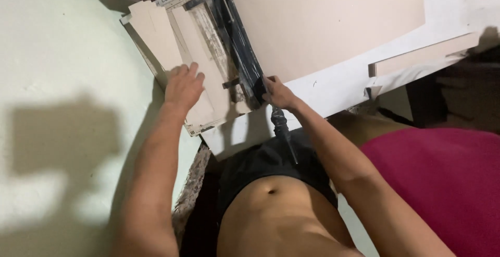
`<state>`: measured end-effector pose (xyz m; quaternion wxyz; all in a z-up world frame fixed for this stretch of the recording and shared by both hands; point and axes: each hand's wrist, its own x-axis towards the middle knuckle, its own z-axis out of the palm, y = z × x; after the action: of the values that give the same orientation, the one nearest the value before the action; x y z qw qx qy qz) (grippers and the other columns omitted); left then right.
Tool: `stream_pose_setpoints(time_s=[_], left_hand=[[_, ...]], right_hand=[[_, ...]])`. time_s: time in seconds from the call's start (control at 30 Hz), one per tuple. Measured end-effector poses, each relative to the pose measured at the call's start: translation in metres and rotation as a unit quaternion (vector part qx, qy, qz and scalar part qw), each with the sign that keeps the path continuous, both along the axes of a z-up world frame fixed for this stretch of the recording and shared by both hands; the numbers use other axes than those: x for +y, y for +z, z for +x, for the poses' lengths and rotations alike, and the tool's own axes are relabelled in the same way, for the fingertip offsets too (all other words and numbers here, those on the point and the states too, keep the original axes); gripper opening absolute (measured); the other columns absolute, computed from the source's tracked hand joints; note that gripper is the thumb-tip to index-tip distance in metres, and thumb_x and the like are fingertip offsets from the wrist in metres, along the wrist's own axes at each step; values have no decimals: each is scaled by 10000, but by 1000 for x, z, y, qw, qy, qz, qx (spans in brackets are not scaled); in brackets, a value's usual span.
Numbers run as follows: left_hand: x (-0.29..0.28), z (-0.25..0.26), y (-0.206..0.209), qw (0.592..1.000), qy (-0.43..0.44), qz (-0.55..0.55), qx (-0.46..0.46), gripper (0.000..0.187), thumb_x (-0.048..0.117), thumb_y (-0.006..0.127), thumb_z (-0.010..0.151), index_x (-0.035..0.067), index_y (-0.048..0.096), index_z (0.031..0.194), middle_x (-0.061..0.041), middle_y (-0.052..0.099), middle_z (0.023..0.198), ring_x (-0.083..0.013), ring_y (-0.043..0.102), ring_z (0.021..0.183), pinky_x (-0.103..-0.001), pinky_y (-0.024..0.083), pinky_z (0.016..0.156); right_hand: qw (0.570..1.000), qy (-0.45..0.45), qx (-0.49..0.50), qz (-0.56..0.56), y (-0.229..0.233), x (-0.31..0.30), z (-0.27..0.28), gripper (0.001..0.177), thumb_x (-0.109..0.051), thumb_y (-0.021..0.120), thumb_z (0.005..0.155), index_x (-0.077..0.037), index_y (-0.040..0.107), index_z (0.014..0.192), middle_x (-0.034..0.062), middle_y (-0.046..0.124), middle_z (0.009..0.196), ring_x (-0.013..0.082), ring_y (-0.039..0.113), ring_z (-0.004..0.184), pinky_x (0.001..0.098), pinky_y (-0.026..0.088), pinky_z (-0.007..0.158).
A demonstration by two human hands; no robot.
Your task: The person uses a manual paper cutter to slice a large sheet of light-colored paper into smaller rectangular pieces. They repeatedly align the paper against the machine's guide, pull down the cutting lever, and remove the cut sections.
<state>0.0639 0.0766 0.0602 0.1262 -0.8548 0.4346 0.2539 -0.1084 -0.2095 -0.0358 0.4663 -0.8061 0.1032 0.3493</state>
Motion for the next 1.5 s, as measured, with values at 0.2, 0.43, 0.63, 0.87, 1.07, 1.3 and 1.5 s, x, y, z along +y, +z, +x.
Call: stream_pose_setpoints(time_s=[0.2, 0.43, 0.63, 0.87, 1.07, 1.3, 1.5], left_hand=[[-42, -11, 48, 882, 470, -20, 8, 879, 385, 752, 962, 124, 239, 1626, -296, 185, 1646, -518, 161, 1513, -622, 136, 1229], [-13, -18, 4, 765, 622, -163, 41, 975, 95, 692, 1005, 186, -60, 1618, -256, 225, 1566, -476, 435, 1414, -611, 501, 1082], [1, -17, -12, 788, 591, -165, 43, 997, 122, 698, 990, 238, -53, 1634, -274, 146, 1605, -548, 414, 1404, -677, 510, 1053], [-43, -22, 40, 910, 400, -75, -75, 889, 258, 763, 988, 147, 186, 1655, -273, 271, 1635, -456, 212, 1528, -685, 122, 1198], [-54, -28, 32, 929, 331, -165, -21, 784, 171, 741, 979, 118, 296, 1622, -266, 200, 1596, -478, 195, 1495, -668, 235, 1200], [-92, -40, 13, 945, 297, -130, 38, 739, 304, 715, 973, 229, 341, 1606, -190, 286, 1581, -420, 244, 1499, -651, 269, 1194], [-140, -32, -2, 931, 336, -88, 116, 969, 417, 834, 864, 142, 295, 1621, -313, 119, 1649, -486, 107, 1537, -695, 184, 1209]], right_hand=[[999, 12, 17, -24, 6, 5, 6, 780, -414, 648, 861, -145, 414, 1555, 252, 461, 1456, 509, 588, 1257, 607, 522, 1028], [998, 42, 11, -53, 0, 4, 0, 807, -408, 640, 909, -118, 328, 1595, 250, 424, 1475, 523, 577, 1268, 616, 511, 1053], [926, -376, 18, -36, 29, -41, -37, 401, -241, 632, 1006, -36, 532, 1335, 268, 654, 1175, 436, 688, 1065, 524, 600, 840], [743, -624, 63, 234, 61, -108, -29, 400, -344, 730, 1008, -72, 459, 1122, 84, 595, 935, 213, 739, 785, 331, 675, 711], [711, -664, 3, 233, 69, -110, -57, 295, -158, 744, 999, -95, 478, 1109, 94, 614, 788, 252, 744, 651, 365, 676, 629], [802, -583, -7, 131, 28, -63, -67, 306, -249, 762, 1003, -37, 567, 1104, 193, 747, 960, 277, 782, 826, 445, 670, 734], [836, -538, 3, 109, 35, -66, -38, 288, -305, 681, 1041, -80, 605, 1204, 144, 753, 936, 227, 782, 832, 368, 633, 755]])
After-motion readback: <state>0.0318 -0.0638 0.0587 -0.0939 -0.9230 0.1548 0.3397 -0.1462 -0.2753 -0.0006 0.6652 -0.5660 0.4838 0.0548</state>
